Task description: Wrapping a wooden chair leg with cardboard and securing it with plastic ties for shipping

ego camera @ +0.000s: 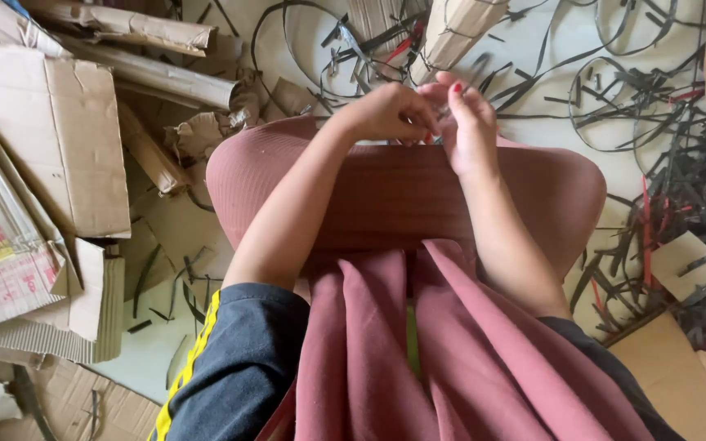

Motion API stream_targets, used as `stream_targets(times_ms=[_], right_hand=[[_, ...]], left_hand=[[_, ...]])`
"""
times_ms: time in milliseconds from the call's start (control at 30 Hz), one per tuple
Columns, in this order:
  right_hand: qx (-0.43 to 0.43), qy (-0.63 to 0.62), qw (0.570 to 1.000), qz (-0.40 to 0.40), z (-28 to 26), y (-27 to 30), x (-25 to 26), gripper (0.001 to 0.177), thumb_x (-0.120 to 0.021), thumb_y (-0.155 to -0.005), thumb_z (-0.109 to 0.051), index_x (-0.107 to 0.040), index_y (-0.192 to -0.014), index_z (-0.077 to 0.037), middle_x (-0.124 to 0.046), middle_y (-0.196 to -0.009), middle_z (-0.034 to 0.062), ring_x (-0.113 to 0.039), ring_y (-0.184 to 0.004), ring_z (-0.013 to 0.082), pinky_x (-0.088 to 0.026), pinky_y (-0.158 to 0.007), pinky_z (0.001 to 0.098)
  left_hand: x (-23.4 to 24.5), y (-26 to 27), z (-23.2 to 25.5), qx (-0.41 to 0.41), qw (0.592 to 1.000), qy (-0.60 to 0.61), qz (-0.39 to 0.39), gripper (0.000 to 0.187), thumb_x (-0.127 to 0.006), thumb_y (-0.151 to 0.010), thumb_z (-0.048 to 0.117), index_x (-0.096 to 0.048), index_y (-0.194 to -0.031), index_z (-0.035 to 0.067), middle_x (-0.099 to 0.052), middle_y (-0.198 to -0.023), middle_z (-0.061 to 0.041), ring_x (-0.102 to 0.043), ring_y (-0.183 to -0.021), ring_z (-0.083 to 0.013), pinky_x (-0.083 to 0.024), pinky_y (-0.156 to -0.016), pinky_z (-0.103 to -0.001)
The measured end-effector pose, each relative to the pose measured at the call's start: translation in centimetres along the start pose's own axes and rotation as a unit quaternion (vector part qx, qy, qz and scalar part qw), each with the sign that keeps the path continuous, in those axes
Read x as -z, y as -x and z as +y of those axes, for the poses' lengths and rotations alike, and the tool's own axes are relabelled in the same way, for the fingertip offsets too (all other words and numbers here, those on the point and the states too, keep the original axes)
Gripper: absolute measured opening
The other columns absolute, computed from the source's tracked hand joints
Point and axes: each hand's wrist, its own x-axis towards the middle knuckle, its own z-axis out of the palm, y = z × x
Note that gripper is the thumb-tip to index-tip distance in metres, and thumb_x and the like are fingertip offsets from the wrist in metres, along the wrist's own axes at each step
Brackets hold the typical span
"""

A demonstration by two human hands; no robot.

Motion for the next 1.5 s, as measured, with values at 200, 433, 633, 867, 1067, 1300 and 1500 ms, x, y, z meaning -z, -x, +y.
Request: stream_targets(times_ms=[200, 433, 633, 867, 1067, 1300, 1500], right_hand=[[0.106, 0.046, 0.993, 0.031, -3.5, 0.6, 1.0, 0.033, -0.040, -0.113, -0.028, -0.059, -0.121, -0.003, -0.049, -0.068, 0.0023, -0.052, -0.061, 0.0133, -0.050, -0.062, 0.0282], [0.168, 0.162, 0.969, 0.087, -5.7, 0.5, 3.0, 0.042, -0.036, -0.113, -0.036, -0.061, -0.114, -0.003, -0.034, -0.062, -0.0020, -0.037, -0.049, 0.0073, -0.035, -0.050, 0.0222], [0.232, 0.282, 0.921, 0.134, -5.5, 0.9, 3.4, 0.040, -0.040, -0.115, -0.031, -0.068, -0.105, -0.004, -0.045, -0.059, 0.0001, -0.045, -0.051, 0.0074, -0.043, -0.056, 0.0215], [0.387, 0.290, 0.855, 0.186, -5.4, 0.6, 4.9, 0.032, -0.048, -0.110, -0.014, -0.073, -0.095, 0.000, -0.047, -0.054, 0.0011, -0.044, -0.049, 0.0107, -0.037, -0.051, 0.0257], [0.337, 0.172, 0.867, 0.326, -10.6, 0.3, 8.9, 0.035, -0.054, -0.104, -0.028, -0.069, -0.090, 0.001, -0.034, -0.057, -0.0040, -0.031, -0.050, 0.0062, -0.026, -0.048, 0.0248], [0.134, -0.334, 0.807, 0.468, -9.6, -2.2, 21.1, 0.053, -0.084, -0.078, -0.031, -0.075, -0.126, -0.011, -0.034, -0.044, -0.0069, -0.024, -0.040, 0.0088, -0.018, -0.041, 0.0280], [0.057, -0.351, 0.819, 0.450, -6.6, -4.5, 22.3, 0.045, -0.069, -0.091, -0.034, -0.073, -0.129, -0.010, -0.035, -0.044, -0.0051, -0.026, -0.040, 0.0094, -0.018, -0.042, 0.0272]], left_hand=[[-1.0, -0.4, 0.8, 0.027, 0.998, -0.030, 0.042, 0.021, -0.073, -0.090, 0.009, -0.078, -0.108, 0.018, -0.079, -0.095, -0.002, -0.074, -0.076, -0.0102, -0.062, -0.074, -0.024], [0.4, -0.5, -2.3, 0.055, 0.992, -0.051, 0.098, 0.020, -0.073, -0.093, 0.011, -0.074, -0.112, 0.008, -0.078, -0.097, -0.008, -0.072, -0.080, -0.0140, -0.060, -0.079, -0.028], [0.2, -0.6, -2.2, 0.068, 0.978, -0.125, 0.150, 0.022, -0.068, -0.094, 0.010, -0.076, -0.114, 0.014, -0.079, -0.097, -0.006, -0.074, -0.087, -0.0170, -0.058, -0.087, -0.032], [0.2, -0.7, -1.7, 0.036, 0.967, -0.167, 0.191, 0.020, -0.073, -0.094, 0.014, -0.076, -0.114, 0.015, -0.077, -0.098, -0.003, -0.069, -0.090, -0.0147, -0.053, -0.085, -0.030], [-0.7, -1.0, 0.8, 0.063, 0.951, -0.142, 0.269, 0.019, -0.064, -0.096, 0.009, -0.076, -0.111, 0.012, -0.077, -0.095, 0.000, -0.067, -0.089, -0.0069, -0.051, -0.081, -0.021], [-1.8, -2.4, 0.8, 0.137, 0.944, -0.168, 0.249, 0.020, -0.064, -0.097, 0.005, -0.074, -0.112, 0.012, -0.076, -0.099, 0.001, -0.070, -0.093, -0.0081, -0.055, -0.086, -0.024], [-1.3, -3.2, -4.5, 0.110, 0.959, -0.221, 0.140, 0.028, -0.058, -0.096, 0.004, -0.073, -0.118, 0.011, -0.077, -0.102, -0.006, -0.072, -0.097, -0.0170, -0.056, -0.091, -0.030]])
